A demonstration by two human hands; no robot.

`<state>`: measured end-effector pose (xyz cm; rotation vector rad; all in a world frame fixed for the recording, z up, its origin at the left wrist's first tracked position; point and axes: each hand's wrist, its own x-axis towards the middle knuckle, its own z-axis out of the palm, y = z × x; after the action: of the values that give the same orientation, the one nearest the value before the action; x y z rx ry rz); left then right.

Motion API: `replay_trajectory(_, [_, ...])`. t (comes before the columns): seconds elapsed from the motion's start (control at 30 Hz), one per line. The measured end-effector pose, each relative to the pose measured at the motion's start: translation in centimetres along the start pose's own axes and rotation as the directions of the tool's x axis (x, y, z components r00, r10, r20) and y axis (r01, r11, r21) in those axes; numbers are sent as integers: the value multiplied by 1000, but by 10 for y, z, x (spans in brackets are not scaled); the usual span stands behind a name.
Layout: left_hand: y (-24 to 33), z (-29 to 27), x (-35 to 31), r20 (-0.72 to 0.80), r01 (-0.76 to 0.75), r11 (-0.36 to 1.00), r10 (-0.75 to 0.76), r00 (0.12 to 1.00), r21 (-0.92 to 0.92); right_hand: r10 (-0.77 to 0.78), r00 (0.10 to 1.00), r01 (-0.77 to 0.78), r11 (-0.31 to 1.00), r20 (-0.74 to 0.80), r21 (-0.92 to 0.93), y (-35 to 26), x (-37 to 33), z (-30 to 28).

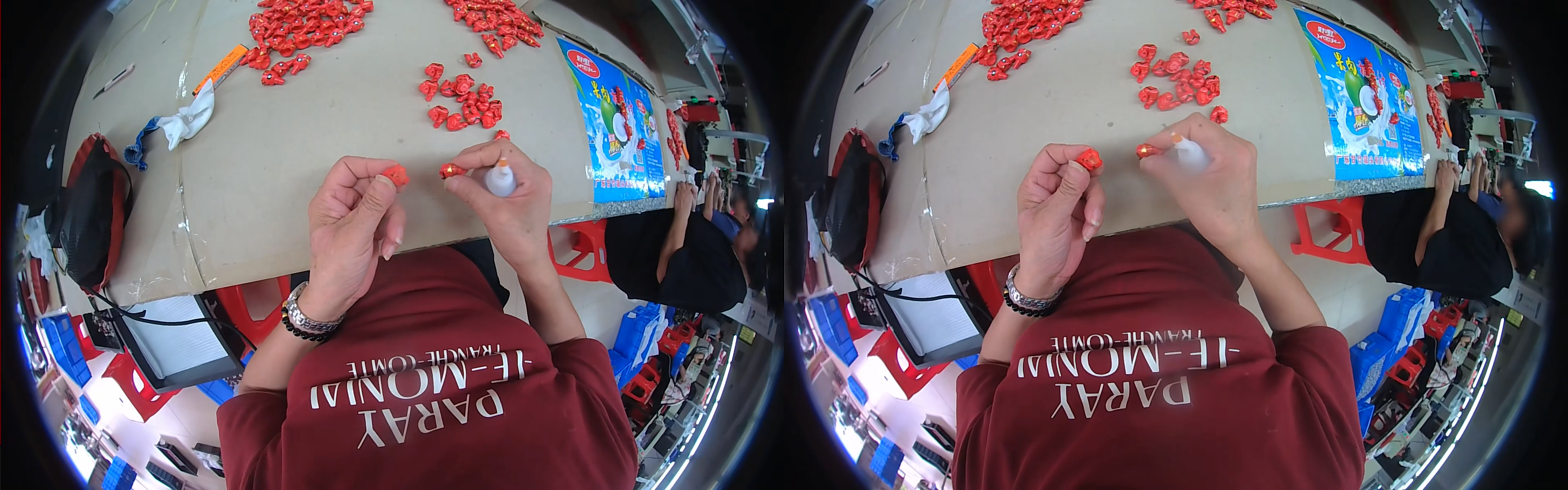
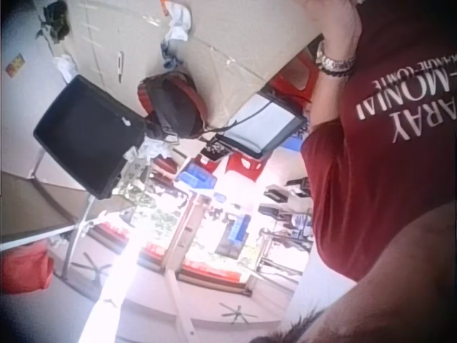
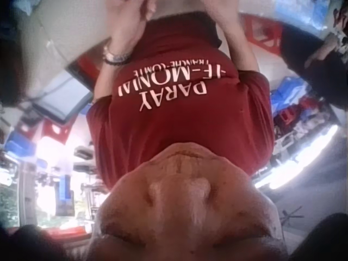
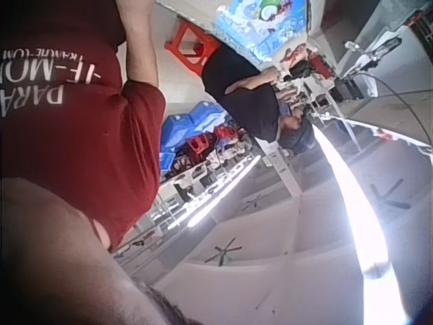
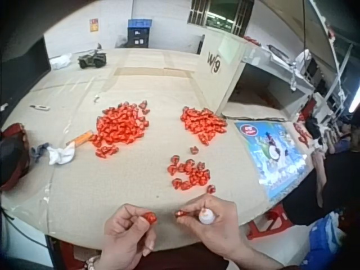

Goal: The person sits at a table and repeatedly picks up small red wrapped candies. Using a small white squeeze bottle, they apply a substance into the opening of each candy wrapper. After filling, the person places the candy back onto the table. The process is repeated continuously for the duration of the clip.

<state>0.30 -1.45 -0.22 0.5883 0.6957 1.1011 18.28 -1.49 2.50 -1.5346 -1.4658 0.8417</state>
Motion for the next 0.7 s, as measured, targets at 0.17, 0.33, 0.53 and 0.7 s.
replay_trajectory(0.17, [0,2,0,15,46,998,-46,999,-45,-54,996,45,993,77,111,-18,6,1])
replay_trajectory(0.33, [3,-5,4,86,188,943,-171,982,-274,-53,996,43,989,66,143,-24,7,4])
replay_trajectory(0.53, [6,-3,7,152,213,885,-164,975,-415,-135,988,122,980,75,154,-21,8,6])
replay_trajectory(0.7, [5,-4,8,174,257,847,-197,965,-466,-292,956,283,942,28,180,-17,10,5])
